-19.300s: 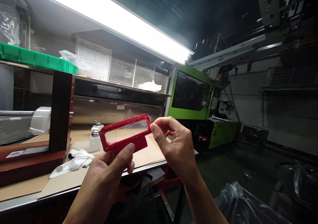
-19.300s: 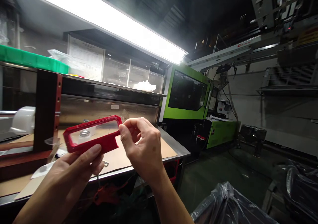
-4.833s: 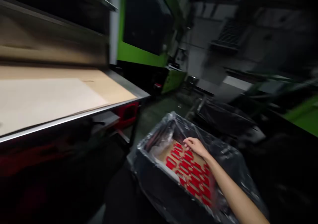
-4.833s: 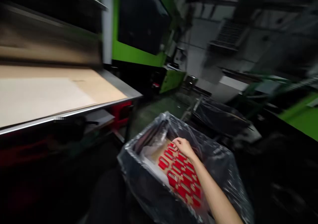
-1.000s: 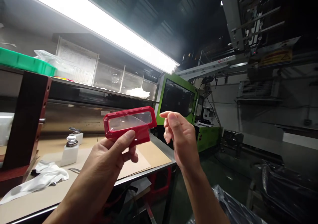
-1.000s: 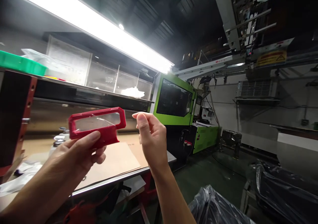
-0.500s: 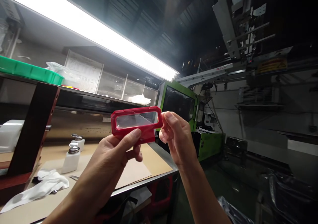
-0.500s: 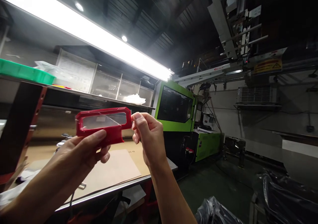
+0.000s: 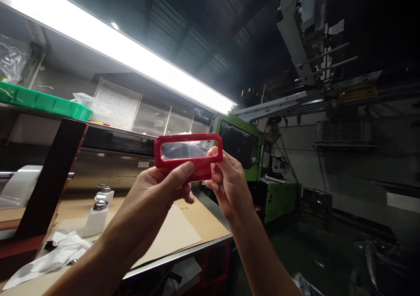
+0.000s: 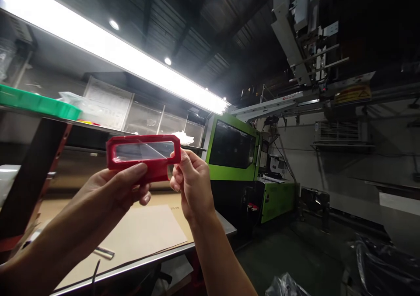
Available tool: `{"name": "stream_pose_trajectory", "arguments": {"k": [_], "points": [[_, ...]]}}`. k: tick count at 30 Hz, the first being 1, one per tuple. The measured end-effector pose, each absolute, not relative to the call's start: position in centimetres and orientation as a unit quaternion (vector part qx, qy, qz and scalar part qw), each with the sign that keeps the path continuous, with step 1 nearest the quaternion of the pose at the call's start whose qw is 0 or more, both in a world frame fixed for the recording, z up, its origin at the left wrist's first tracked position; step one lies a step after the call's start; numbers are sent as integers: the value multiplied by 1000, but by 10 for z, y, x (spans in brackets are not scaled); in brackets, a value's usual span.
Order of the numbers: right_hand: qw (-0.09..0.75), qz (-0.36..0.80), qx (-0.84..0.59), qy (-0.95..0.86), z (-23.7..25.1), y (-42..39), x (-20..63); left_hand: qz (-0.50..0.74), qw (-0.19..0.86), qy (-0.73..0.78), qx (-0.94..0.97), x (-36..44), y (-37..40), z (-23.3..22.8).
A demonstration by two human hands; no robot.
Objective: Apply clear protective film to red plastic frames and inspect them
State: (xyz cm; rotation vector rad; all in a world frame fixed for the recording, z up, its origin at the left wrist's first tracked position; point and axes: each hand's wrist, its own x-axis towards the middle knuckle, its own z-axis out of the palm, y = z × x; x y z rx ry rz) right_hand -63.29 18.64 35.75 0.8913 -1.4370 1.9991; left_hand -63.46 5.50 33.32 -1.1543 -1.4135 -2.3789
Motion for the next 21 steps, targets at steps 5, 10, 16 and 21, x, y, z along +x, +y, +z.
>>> {"name": "stream_pose_trajectory", "arguments": {"k": [5,10,16,21], "points": [[284,733,346,-512,371,180,-635,-763,102,-465,-437,-635,52,356],[311,722,359,-503,381,177,-631,-749,125,-464,-456,-630,49,369],[305,723,367,-500,382,174,-629,-750,131,-468,-449,-627,45,371],[306,734,359,-489,382,173,-630,-741,119,-464,-471,-630,44,370]]}}
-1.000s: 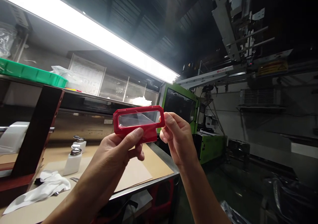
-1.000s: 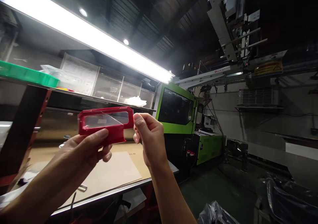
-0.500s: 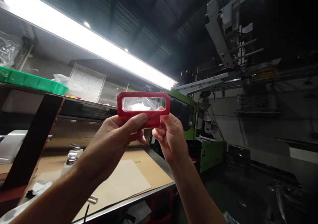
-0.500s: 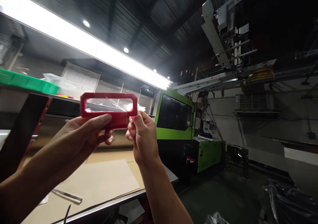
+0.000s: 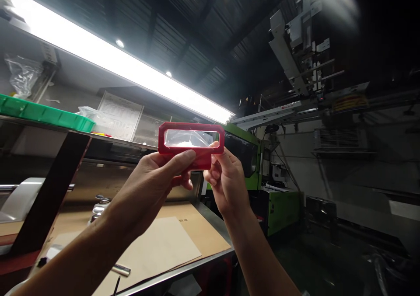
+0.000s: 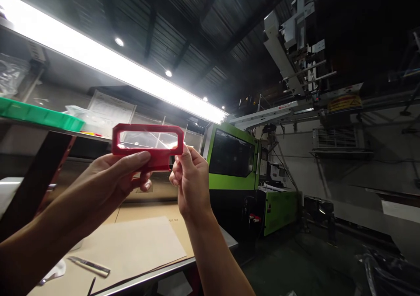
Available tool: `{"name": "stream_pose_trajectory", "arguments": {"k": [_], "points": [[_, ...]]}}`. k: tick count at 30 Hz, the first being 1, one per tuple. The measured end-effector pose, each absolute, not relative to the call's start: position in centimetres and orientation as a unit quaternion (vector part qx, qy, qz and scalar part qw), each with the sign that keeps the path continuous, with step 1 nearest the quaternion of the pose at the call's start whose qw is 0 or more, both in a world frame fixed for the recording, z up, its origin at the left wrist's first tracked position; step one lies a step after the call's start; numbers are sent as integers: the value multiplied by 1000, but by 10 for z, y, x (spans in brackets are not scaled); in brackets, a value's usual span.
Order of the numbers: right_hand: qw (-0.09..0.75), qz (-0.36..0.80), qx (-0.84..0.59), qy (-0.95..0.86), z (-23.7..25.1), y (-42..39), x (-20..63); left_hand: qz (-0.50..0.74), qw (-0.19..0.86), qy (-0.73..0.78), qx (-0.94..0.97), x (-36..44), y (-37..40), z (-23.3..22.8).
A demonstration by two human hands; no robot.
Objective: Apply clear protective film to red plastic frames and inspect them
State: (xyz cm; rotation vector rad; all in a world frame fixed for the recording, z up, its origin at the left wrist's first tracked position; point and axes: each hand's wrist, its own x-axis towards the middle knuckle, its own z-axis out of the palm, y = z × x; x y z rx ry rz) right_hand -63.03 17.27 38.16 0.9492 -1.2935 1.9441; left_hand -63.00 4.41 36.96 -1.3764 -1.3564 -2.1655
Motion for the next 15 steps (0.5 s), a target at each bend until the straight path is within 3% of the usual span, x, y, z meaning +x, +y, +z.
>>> {"name": "stream_pose_trajectory", "arguments": {"k": [15], "points": [[301,734,364,-488,382,173,-637,-740,106,-452,-486,-641,45,369]]}}
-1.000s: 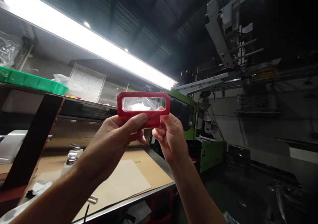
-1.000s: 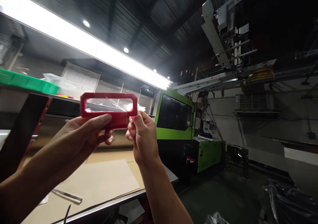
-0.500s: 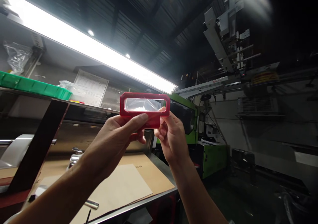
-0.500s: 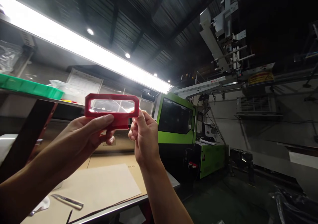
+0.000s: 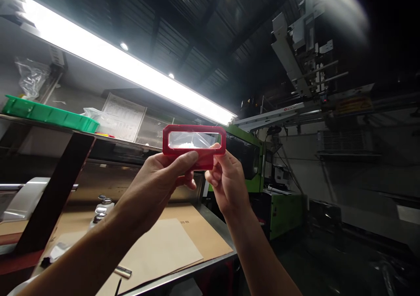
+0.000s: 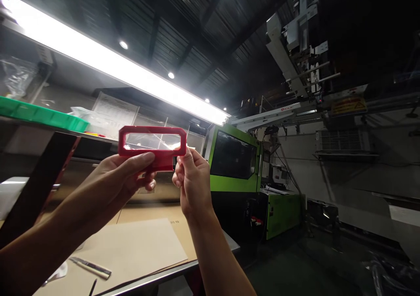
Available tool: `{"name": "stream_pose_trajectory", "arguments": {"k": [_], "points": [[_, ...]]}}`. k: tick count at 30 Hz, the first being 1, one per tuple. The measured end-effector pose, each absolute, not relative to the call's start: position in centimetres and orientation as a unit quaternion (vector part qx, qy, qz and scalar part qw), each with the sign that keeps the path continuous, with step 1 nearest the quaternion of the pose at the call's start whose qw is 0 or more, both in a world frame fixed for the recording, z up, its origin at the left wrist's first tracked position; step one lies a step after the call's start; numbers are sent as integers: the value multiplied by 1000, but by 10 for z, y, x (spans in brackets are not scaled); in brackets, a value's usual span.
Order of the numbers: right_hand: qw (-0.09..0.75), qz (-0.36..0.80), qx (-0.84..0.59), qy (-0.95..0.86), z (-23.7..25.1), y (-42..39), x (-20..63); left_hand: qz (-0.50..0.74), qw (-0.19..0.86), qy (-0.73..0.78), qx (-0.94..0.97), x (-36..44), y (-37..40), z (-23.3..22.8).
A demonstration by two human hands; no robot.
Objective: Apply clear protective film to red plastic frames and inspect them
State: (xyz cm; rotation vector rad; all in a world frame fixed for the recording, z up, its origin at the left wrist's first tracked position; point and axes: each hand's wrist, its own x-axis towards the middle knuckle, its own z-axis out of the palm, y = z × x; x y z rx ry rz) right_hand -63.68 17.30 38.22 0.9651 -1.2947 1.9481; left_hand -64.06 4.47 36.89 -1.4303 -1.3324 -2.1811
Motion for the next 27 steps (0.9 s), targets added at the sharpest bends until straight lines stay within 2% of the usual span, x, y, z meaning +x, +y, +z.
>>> {"name": "stream_pose_trajectory", "arguments": {"k": [27], "points": [[306,727,380,-484,382,175,-633,-749,109,-433,-490,-647,46,370]]}}
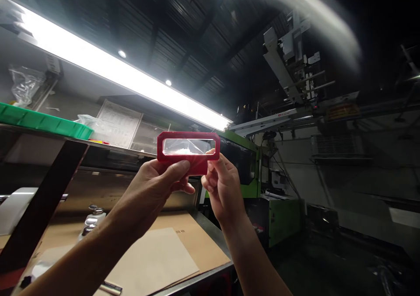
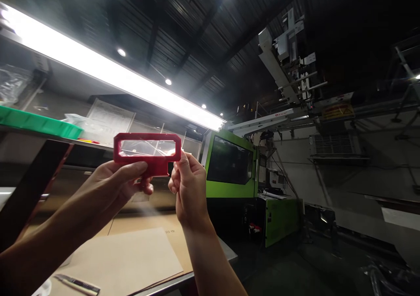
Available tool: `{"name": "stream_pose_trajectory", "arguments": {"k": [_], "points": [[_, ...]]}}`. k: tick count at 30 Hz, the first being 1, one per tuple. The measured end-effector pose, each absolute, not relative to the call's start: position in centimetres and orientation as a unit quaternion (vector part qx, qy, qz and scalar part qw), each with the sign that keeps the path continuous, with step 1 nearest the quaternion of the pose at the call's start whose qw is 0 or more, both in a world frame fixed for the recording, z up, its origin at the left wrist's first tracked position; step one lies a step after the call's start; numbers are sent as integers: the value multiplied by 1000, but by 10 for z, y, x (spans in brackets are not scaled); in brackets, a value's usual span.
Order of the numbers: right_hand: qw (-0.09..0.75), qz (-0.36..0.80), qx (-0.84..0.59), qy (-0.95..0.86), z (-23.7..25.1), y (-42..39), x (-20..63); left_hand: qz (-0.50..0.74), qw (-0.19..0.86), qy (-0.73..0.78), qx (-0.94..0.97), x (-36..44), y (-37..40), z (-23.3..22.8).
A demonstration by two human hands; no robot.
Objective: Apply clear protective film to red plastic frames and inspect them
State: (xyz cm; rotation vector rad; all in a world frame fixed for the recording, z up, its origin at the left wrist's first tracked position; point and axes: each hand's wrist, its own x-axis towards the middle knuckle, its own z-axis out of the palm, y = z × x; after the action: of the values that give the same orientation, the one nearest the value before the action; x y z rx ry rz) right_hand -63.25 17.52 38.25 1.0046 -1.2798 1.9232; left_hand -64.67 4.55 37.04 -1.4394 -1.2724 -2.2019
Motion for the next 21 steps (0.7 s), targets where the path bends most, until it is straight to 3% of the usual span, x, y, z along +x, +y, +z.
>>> {"name": "stream_pose_trajectory", "arguments": {"k": [15,18,21], "points": [[311,730,365,-487,363,190,-630,-726,116,-525,-428,-648,45,352],[416,673,303,-532,339,200,-626,-711,135,-561,-401,-658,47,341],[614,472,274,-570,306,205,-619,-693,138,-602,-372,-667,53,331]]}}
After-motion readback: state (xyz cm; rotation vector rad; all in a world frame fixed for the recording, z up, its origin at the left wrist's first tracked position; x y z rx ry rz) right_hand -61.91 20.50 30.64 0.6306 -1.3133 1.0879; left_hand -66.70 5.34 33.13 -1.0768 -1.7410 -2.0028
